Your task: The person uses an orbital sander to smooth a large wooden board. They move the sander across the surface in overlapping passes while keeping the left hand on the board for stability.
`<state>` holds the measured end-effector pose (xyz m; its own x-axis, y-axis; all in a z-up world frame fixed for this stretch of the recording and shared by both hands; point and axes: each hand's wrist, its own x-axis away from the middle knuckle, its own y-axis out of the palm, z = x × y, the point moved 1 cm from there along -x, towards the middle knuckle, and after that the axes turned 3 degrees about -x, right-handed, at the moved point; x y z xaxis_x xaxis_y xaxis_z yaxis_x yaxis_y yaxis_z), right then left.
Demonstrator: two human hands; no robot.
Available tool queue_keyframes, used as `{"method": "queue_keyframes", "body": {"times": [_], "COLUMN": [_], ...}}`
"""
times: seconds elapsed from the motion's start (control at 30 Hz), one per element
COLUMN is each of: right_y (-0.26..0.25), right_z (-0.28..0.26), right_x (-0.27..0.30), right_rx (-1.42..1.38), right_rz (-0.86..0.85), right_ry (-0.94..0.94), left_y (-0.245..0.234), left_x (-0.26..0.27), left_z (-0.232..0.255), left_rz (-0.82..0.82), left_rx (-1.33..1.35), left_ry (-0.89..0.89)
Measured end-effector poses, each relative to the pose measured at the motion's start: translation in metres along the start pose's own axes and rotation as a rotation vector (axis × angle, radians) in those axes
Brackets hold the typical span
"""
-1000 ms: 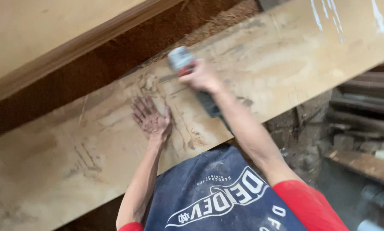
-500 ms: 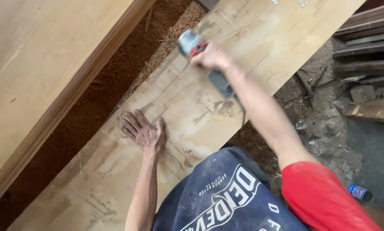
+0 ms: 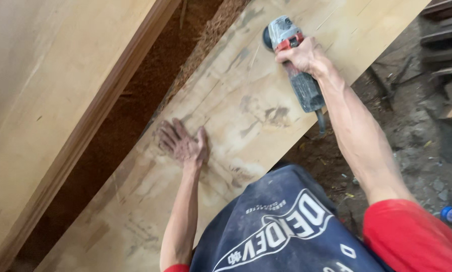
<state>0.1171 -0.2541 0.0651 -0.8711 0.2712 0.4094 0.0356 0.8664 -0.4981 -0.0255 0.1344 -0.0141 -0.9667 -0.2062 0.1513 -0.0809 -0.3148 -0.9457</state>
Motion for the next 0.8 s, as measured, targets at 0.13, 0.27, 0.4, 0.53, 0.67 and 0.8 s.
{"method": "queue_keyframes", "body": {"times": [0.13, 0.27, 0.4, 0.53, 0.67, 0.8], "right_y": [0.055, 0.121, 0.195, 0.249, 0.243, 0.219], "right_z": [-0.016, -0.052, -0.070, -0.065, -0.057, -0.068], "right_x": [0.056, 0.111, 0.163, 0.184, 0.177, 0.150], "right_rx": [0.125, 0.234, 0.433, 0.446, 0.252, 0.015], "right_rz": [-0.084, -0.225, -0.337, -0.377, -0.551, -0.445], "right_ry": [0.048, -0.042, -0.058, -0.214, -0.275, -0.157], "left_y": [0.002, 0.022, 0.041, 0.037, 0.017, 0.011], "left_x": [0.001, 0.012, 0.044, 0.085, 0.103, 0.103], "left_z": [-0.005, -0.024, -0.057, -0.102, -0.139, -0.149], "left_rz": [-0.004, 0.258, 0.487, 0.330, 0.184, 0.157], "left_rx": [0.047, 0.250, 0.547, 0.334, 0.128, 0.160], "left_ry": [0.005, 0.094, -0.017, -0.079, -0.152, -0.215]}}
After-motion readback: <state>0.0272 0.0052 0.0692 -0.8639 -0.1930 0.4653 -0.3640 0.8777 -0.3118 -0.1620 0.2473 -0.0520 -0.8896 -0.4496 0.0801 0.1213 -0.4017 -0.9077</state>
